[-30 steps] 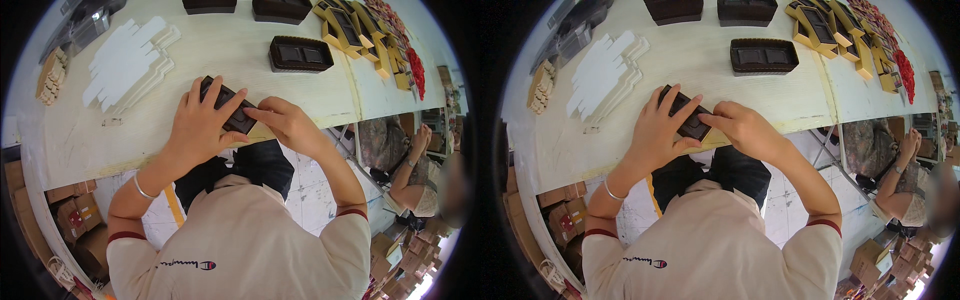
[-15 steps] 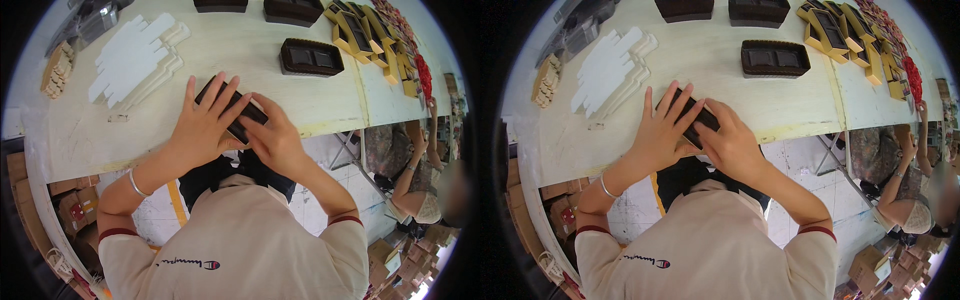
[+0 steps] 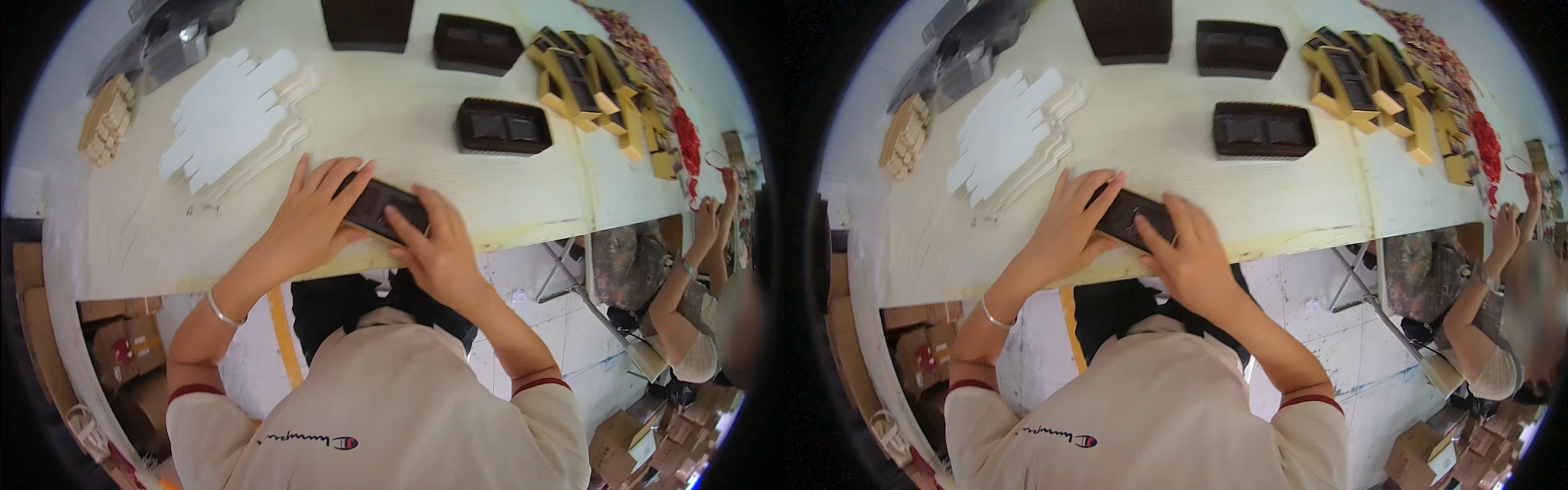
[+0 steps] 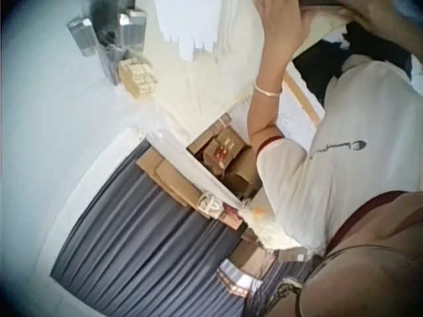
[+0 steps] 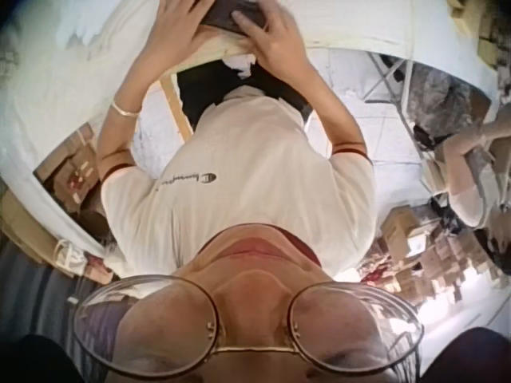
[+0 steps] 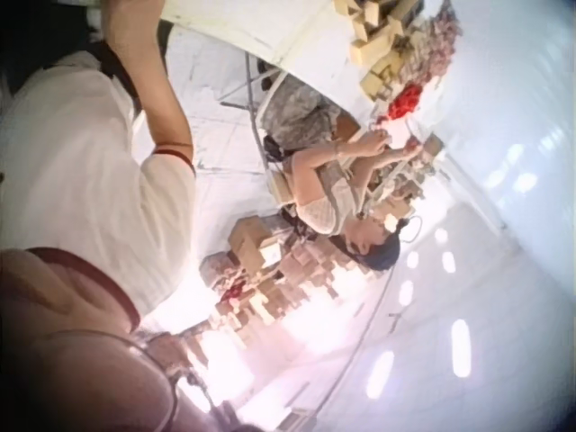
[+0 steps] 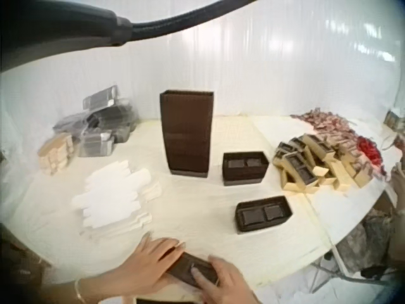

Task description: The person folds flat white cardboard pieces into rectangular boxes and inserts black plastic trays into them. The person repeats this process multiple times, stacking the completed boxes on the table.

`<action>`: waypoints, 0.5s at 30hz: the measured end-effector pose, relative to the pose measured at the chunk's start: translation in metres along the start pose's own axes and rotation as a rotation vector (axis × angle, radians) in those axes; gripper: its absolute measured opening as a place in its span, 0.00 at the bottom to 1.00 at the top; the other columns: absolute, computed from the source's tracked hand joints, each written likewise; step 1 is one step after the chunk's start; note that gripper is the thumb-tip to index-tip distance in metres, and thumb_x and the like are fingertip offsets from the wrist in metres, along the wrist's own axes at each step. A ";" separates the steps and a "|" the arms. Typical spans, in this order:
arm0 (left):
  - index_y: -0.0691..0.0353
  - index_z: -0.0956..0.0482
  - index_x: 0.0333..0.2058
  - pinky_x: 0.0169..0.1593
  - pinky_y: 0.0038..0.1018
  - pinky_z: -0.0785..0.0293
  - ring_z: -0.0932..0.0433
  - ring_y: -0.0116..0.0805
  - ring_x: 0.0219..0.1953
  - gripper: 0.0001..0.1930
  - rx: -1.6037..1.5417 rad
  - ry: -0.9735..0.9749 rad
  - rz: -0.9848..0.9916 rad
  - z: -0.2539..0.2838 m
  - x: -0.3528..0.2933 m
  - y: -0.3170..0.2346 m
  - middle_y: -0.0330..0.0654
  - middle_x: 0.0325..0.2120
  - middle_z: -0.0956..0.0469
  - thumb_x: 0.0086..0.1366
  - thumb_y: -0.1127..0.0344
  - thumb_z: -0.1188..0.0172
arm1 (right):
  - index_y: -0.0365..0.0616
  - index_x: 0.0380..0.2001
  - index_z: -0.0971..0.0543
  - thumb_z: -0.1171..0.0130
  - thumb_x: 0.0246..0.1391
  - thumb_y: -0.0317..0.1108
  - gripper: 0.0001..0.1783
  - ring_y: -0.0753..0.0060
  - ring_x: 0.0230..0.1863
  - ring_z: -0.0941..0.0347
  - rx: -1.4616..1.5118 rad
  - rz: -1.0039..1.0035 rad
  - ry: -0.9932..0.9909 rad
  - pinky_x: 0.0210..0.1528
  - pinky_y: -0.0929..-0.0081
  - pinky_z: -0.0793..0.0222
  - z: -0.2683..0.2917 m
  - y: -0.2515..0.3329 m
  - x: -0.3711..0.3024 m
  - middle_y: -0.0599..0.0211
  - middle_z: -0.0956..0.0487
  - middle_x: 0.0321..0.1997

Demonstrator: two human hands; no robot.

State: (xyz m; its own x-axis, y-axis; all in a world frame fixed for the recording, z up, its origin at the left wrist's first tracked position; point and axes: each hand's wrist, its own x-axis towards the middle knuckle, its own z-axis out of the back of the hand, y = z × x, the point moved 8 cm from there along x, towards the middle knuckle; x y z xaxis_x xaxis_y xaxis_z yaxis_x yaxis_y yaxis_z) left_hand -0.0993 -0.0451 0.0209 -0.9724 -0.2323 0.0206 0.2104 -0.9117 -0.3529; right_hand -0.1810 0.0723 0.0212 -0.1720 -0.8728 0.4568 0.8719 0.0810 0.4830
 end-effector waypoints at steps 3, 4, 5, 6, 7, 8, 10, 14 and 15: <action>0.58 0.48 0.67 0.67 0.56 0.60 0.49 0.55 0.67 0.50 -0.216 -0.110 -0.056 0.015 -0.011 -0.002 0.52 0.64 0.46 0.48 0.57 0.30 | 0.42 0.47 0.21 0.32 0.39 0.32 0.27 0.39 0.55 0.33 -0.005 0.104 -0.040 0.54 0.54 0.34 0.010 0.005 -0.007 0.39 0.33 0.55; 0.59 0.46 0.66 0.68 0.54 0.58 0.49 0.54 0.67 0.47 -0.205 -0.220 -0.037 0.021 -0.018 0.002 0.52 0.64 0.46 0.49 0.59 0.31 | 0.43 0.47 0.20 0.33 0.39 0.31 0.25 0.40 0.53 0.32 0.005 0.106 -0.050 0.53 0.55 0.32 0.026 0.010 -0.005 0.38 0.31 0.53; 0.59 0.44 0.65 0.68 0.52 0.56 0.48 0.54 0.67 0.45 -0.199 -0.324 -0.012 0.026 -0.026 0.005 0.51 0.64 0.45 0.50 0.61 0.32 | 0.44 0.47 0.20 0.33 0.40 0.31 0.25 0.40 0.53 0.32 -0.085 0.108 -0.107 0.53 0.55 0.32 0.044 0.002 -0.004 0.38 0.30 0.53; 0.60 0.42 0.64 0.68 0.48 0.55 0.48 0.53 0.67 0.43 -0.239 -0.361 0.038 0.027 -0.034 0.007 0.51 0.64 0.44 0.50 0.63 0.34 | 0.46 0.47 0.20 0.34 0.40 0.30 0.25 0.40 0.53 0.31 -0.167 0.111 -0.163 0.54 0.56 0.32 0.066 -0.009 -0.002 0.38 0.30 0.53; 0.61 0.39 0.63 0.68 0.45 0.54 0.47 0.52 0.67 0.40 -0.276 -0.393 0.088 0.031 -0.041 0.010 0.51 0.64 0.43 0.50 0.65 0.36 | 0.47 0.47 0.20 0.34 0.41 0.30 0.25 0.41 0.53 0.31 -0.245 0.115 -0.223 0.54 0.56 0.32 0.088 -0.022 0.001 0.38 0.29 0.52; 0.62 0.37 0.62 0.69 0.41 0.53 0.46 0.51 0.67 0.38 -0.310 -0.430 0.141 0.031 -0.048 0.013 0.52 0.63 0.41 0.50 0.67 0.38 | 0.48 0.48 0.19 0.35 0.43 0.29 0.24 0.41 0.53 0.31 -0.355 0.053 -0.295 0.54 0.56 0.32 0.111 -0.046 0.007 0.38 0.29 0.52; 0.63 0.33 0.59 0.67 0.42 0.49 0.44 0.52 0.66 0.34 -0.286 -0.468 0.183 0.028 -0.061 0.012 0.51 0.62 0.39 0.51 0.68 0.37 | 0.50 0.48 0.19 0.36 0.48 0.31 0.21 0.43 0.54 0.31 -0.471 -0.057 -0.404 0.54 0.56 0.32 0.162 -0.098 0.024 0.38 0.29 0.53; 0.64 0.30 0.57 0.66 0.43 0.47 0.42 0.52 0.65 0.29 -0.288 -0.542 0.171 0.029 -0.069 0.002 0.50 0.60 0.37 0.54 0.68 0.38 | 0.49 0.50 0.21 0.40 0.55 0.39 0.19 0.42 0.56 0.33 -0.686 -0.250 -0.391 0.55 0.54 0.35 0.233 -0.203 0.062 0.38 0.30 0.55; 0.64 0.30 0.56 0.66 0.43 0.47 0.42 0.52 0.64 0.28 -0.300 -0.555 0.161 0.029 -0.070 -0.003 0.50 0.59 0.36 0.56 0.66 0.38 | 0.48 0.50 0.21 0.40 0.55 0.40 0.20 0.42 0.57 0.34 -0.743 -0.263 -0.369 0.56 0.54 0.35 0.236 -0.234 0.067 0.38 0.31 0.55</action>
State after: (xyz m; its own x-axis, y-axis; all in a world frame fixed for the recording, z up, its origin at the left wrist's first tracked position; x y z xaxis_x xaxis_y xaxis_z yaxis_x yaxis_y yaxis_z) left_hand -0.0289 -0.0361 0.0473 -0.7178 -0.5717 0.3974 0.2334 -0.7352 -0.6364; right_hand -0.5050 0.1089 0.1153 -0.4355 -0.5968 0.6740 0.8343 -0.5487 0.0533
